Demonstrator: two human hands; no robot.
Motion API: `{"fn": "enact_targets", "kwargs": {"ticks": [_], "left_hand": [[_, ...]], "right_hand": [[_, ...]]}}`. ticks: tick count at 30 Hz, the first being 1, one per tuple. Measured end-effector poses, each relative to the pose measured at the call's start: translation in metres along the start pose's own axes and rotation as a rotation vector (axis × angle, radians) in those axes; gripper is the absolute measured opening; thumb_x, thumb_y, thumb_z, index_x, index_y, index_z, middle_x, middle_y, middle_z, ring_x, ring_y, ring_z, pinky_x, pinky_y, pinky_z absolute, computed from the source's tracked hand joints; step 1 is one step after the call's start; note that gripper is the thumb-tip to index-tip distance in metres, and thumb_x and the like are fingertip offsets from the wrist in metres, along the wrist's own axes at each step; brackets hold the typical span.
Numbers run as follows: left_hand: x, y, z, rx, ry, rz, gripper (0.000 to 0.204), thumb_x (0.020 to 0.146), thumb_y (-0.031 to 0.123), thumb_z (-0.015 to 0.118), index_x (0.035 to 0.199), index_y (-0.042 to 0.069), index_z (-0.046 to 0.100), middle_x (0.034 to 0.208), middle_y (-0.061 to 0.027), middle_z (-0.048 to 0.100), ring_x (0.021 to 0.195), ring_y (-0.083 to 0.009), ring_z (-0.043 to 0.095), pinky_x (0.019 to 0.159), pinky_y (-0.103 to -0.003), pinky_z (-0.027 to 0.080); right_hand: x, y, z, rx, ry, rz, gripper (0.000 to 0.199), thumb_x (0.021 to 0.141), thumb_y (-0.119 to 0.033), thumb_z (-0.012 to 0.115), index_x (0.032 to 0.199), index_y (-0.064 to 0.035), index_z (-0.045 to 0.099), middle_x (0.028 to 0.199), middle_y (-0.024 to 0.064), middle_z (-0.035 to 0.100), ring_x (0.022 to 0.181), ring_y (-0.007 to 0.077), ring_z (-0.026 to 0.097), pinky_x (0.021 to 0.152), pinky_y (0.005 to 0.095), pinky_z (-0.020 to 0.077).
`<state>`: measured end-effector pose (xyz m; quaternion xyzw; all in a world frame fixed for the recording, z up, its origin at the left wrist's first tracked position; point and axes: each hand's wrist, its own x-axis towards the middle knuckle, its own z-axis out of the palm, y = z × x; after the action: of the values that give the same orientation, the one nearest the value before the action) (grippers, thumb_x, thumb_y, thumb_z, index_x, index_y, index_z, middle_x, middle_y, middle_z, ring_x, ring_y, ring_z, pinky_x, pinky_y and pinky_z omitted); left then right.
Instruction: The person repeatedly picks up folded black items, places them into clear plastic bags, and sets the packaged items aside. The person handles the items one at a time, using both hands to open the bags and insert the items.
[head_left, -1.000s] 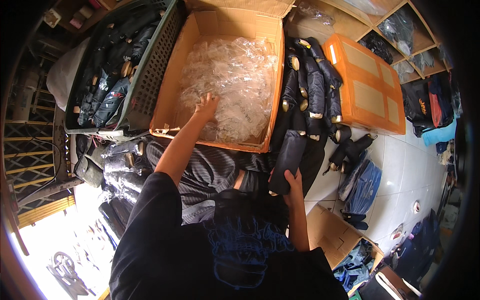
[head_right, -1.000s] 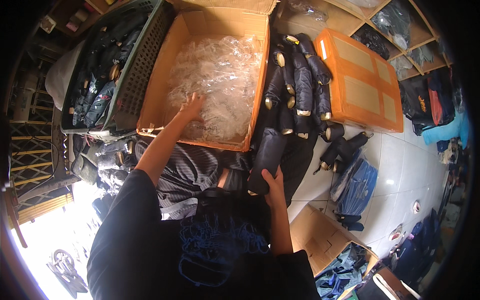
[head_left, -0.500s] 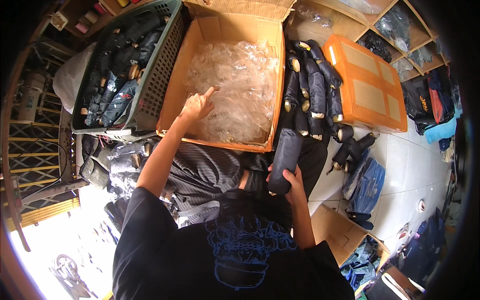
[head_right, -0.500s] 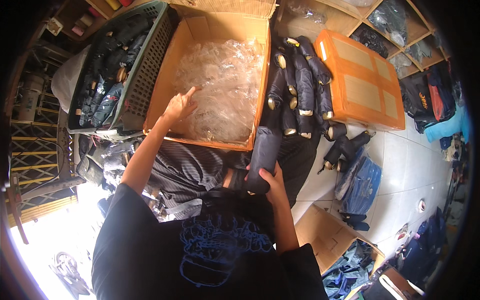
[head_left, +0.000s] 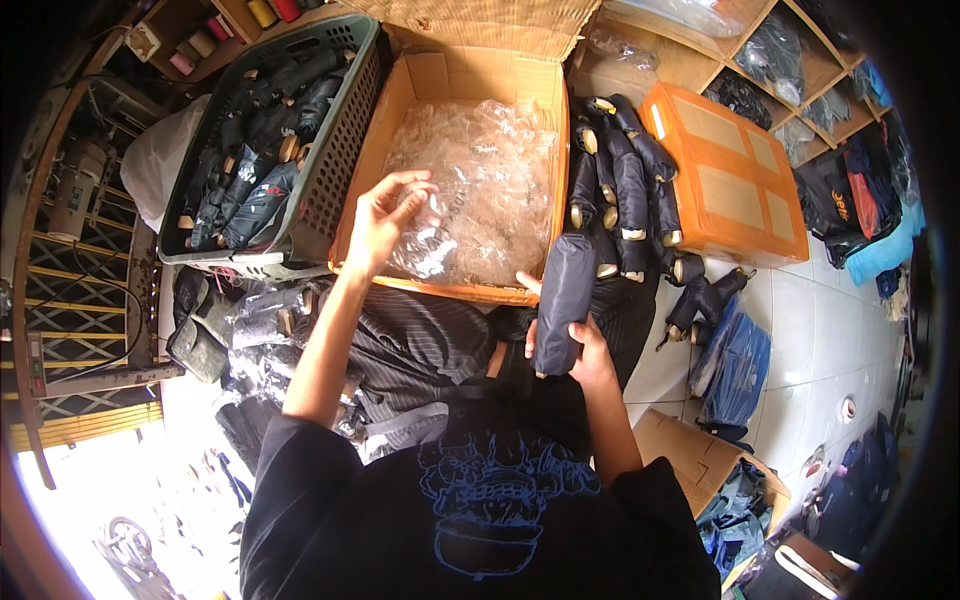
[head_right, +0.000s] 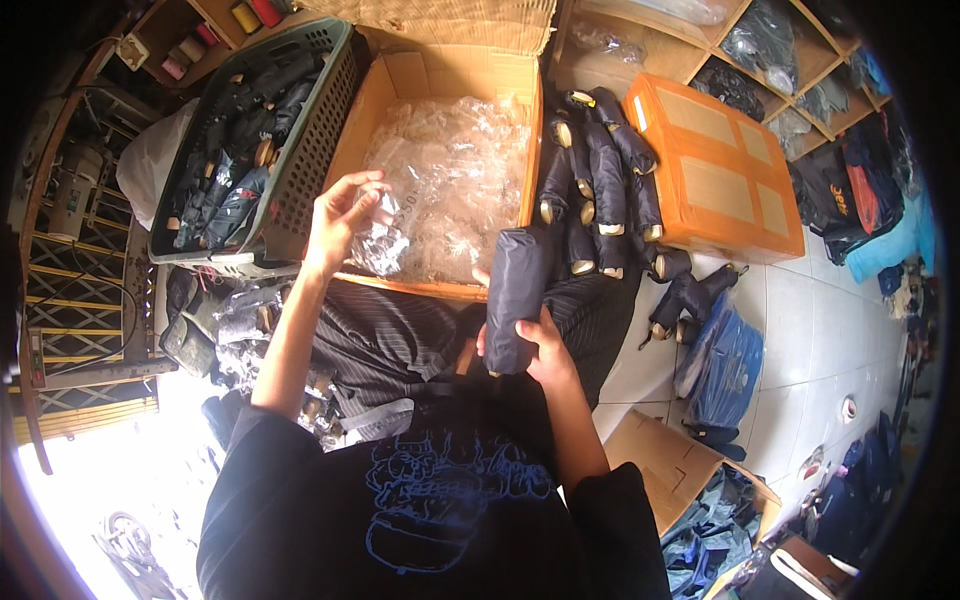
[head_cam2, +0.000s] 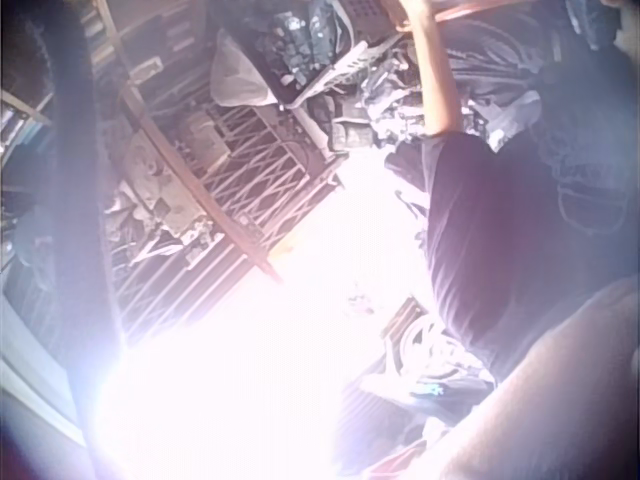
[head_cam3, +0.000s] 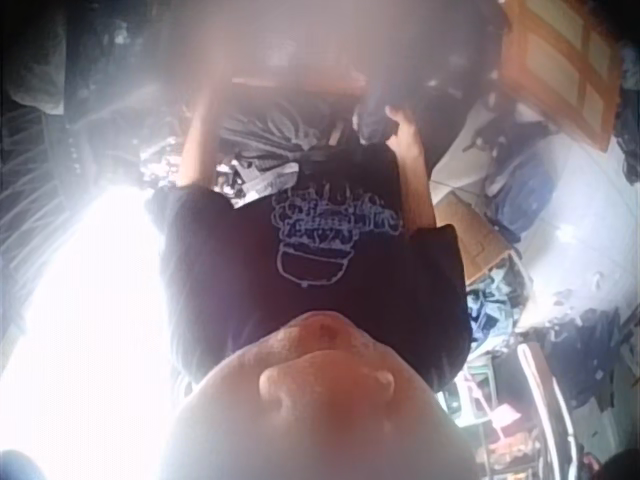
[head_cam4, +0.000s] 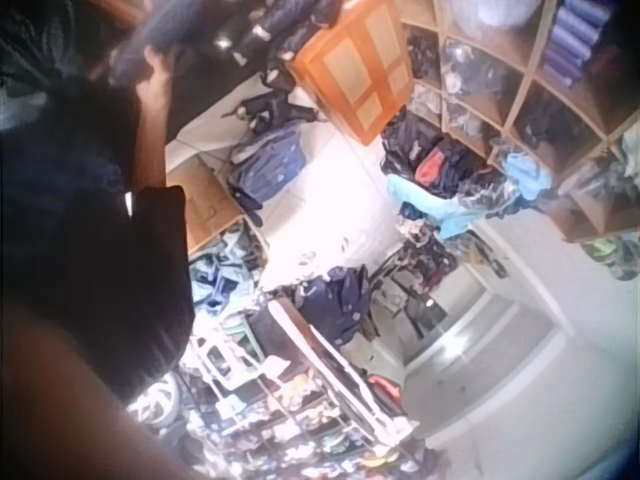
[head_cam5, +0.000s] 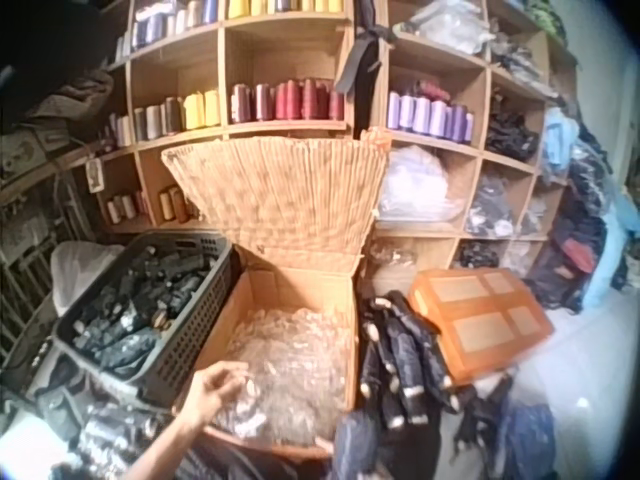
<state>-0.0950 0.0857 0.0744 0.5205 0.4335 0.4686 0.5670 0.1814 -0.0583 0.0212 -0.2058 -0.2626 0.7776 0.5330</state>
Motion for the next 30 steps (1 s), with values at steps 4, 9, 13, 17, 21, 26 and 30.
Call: {"fn": "enact_targets", "kwargs": {"ticks": [4,9,13,17,21,26,30], "left_hand": [[-0.041,0.0,0.036,-0.062,0.0,0.08,0.031,0.092,0.001,0.06,0.123,-0.002,0.057,0.102,-0.0118,0.068,0.077,-0.0183,0.069,0.066,-0.027,0.06],[-0.077,0.003,0.068,-0.111,-0.006,-0.017,0.072,0.085,0.001,0.071,0.144,0.005,0.031,0.109,-0.0148,0.064,0.075,-0.0141,0.066,0.057,-0.023,0.054],[-0.091,-0.028,0.053,-0.078,-0.119,-0.283,0.025,0.083,0.007,0.075,0.105,-0.001,0.067,0.087,-0.004,0.071,0.075,-0.0059,0.062,0.061,-0.021,0.05],[-0.094,-0.032,0.05,0.13,-0.076,-0.187,0.017,0.082,0.011,0.078,0.091,0.001,0.067,0.086,-0.0037,0.072,0.072,-0.0048,0.06,0.065,-0.023,0.05],[-0.094,-0.042,0.048,0.201,-0.045,-0.173,0.025,0.08,0.019,0.08,0.091,0.002,0.064,0.081,-0.0056,0.07,0.073,-0.0073,0.06,0.067,-0.025,0.05],[-0.099,-0.036,0.048,0.275,-0.161,-0.194,0.027,0.086,0.021,0.074,0.097,-0.001,0.063,0.082,-0.005,0.067,0.077,-0.0091,0.057,0.073,-0.028,0.048],[-0.104,-0.053,0.04,0.322,-0.203,-0.104,0.027,0.089,0.02,0.071,0.103,-0.001,0.063,0.085,-0.0041,0.065,0.082,-0.009,0.055,0.076,-0.029,0.047]], "right_hand": [[0.018,-0.003,-0.001,0.028,-0.201,0.132,0.103,0.077,-0.039,0.074,0.148,0.0061,0.015,0.091,0.0227,0.06,0.074,0.0286,0.063,0.066,0.0392,0.0539],[0.03,-0.001,0.017,-0.005,-0.027,0.07,0.058,0.08,-0.035,0.07,0.115,0.0077,0.051,0.082,0.0184,0.064,0.068,0.0269,0.065,0.061,0.036,0.0546],[0.03,-0.002,0.012,-0.061,0.048,0.083,0.049,0.081,-0.03,0.068,0.11,0.0074,0.054,0.083,0.017,0.065,0.067,0.026,0.066,0.061,0.0355,0.0553],[0.028,-0.005,0.009,-0.247,0.134,0.119,0.042,0.076,-0.017,0.072,0.107,0.0067,0.056,0.085,0.0149,0.066,0.068,0.0248,0.068,0.064,0.0343,0.0564],[0.028,-0.014,0.014,-0.424,0.149,0.153,0.046,0.071,-0.013,0.078,0.11,0.0062,0.06,0.094,0.0101,0.067,0.083,0.0173,0.066,0.077,0.0303,0.0529],[0.03,-0.025,0.018,-0.63,0.112,0.153,0.05,0.071,-0.013,0.079,0.114,0.0065,0.062,0.101,0.0079,0.067,0.092,0.0122,0.061,0.084,0.0274,0.0486],[0.031,-0.038,0.017,-0.74,0.147,0.126,0.053,0.069,-0.012,0.078,0.116,0.0076,0.061,0.103,0.0091,0.067,0.092,0.0132,0.061,0.085,0.0284,0.0487]]}}
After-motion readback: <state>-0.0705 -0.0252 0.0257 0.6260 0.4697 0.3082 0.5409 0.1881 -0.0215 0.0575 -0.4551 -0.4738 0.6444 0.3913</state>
